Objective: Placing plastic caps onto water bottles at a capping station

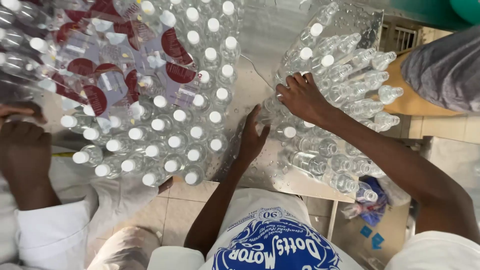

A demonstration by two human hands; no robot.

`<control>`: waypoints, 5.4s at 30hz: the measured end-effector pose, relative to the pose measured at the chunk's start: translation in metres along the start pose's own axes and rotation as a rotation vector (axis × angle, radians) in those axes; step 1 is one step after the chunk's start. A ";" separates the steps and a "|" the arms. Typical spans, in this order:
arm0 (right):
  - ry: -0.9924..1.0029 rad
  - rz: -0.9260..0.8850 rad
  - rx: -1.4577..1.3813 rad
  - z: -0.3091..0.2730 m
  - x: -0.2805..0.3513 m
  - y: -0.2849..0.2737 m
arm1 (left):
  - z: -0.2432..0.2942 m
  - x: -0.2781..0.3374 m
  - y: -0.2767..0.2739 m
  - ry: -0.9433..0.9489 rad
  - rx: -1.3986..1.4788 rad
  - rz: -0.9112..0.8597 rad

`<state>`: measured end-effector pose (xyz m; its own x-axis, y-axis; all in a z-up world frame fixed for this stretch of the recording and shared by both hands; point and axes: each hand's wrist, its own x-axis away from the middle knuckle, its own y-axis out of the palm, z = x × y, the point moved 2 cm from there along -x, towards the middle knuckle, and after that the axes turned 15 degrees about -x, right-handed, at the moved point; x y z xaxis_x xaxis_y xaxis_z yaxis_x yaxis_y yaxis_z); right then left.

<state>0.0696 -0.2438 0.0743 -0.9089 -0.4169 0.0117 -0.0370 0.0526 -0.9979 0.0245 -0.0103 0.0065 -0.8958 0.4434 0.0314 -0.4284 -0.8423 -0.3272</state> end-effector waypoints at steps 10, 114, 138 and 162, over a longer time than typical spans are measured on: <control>-0.199 0.271 -0.208 -0.088 0.009 -0.085 | 0.025 -0.006 -0.030 0.353 -0.419 0.283; 0.069 0.036 -0.535 -0.052 0.071 -0.181 | -0.046 0.026 0.038 -0.360 0.496 -0.197; 0.289 -0.335 -0.917 -0.060 0.027 -0.147 | 0.044 0.047 -0.056 -0.102 0.336 -0.537; -0.134 0.110 -0.571 -0.076 0.119 -0.108 | 0.166 0.056 -0.089 -0.160 -0.120 -0.992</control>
<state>-0.0665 -0.2303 0.1884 -0.8609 -0.4906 -0.1351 -0.1968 0.5658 -0.8007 -0.0074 0.0387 0.1938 -0.1511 0.8727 0.4643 -0.9812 -0.0756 -0.1774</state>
